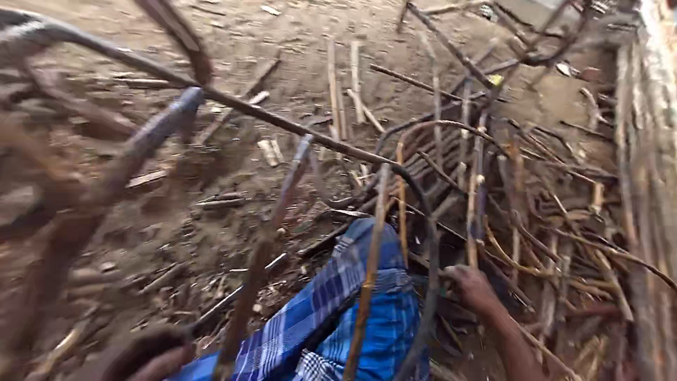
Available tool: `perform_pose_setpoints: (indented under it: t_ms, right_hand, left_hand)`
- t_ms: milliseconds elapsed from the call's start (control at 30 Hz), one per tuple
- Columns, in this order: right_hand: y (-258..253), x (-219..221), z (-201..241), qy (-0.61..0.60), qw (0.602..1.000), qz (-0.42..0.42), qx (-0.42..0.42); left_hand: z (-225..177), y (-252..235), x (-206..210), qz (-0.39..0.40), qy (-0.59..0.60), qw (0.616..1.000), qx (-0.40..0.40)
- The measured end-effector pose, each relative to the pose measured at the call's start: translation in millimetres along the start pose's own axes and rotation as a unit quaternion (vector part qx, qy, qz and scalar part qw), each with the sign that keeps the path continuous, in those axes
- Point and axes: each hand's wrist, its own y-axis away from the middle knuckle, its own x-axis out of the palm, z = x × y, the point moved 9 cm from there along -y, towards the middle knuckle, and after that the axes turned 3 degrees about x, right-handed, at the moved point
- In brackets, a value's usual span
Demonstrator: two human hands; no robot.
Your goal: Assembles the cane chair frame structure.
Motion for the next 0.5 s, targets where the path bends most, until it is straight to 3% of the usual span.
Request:
perform_pose_setpoints:
  t_ms: [67,167,267,400,467,500]
  right_hand:
    - [3,39,-32,0.171,0.977,0.123,0.025]
    - [0,83,-65,0.35,0.928,0.106,0.068]
    - [-7,99,-83,0.365,0.929,0.037,0.045]
    - [-11,98,-91,0.351,0.935,0.031,0.034]
    - [1,93,-70,0.344,0.933,-0.047,-0.094]
    - [16,90,-36,0.323,0.932,-0.078,-0.147]
  left_hand:
    - [8,-48,-3,0.048,-0.139,0.988,-0.053]
    - [21,-93,-4,0.055,-0.209,0.974,-0.062]
    - [12,-102,11,0.035,-0.162,0.984,-0.06]
    - [5,-68,11,-0.009,-0.101,0.994,-0.048]
    - [3,-33,2,-0.058,-0.032,0.997,-0.032]
    - [1,-15,-4,-0.086,0.011,0.996,-0.021]
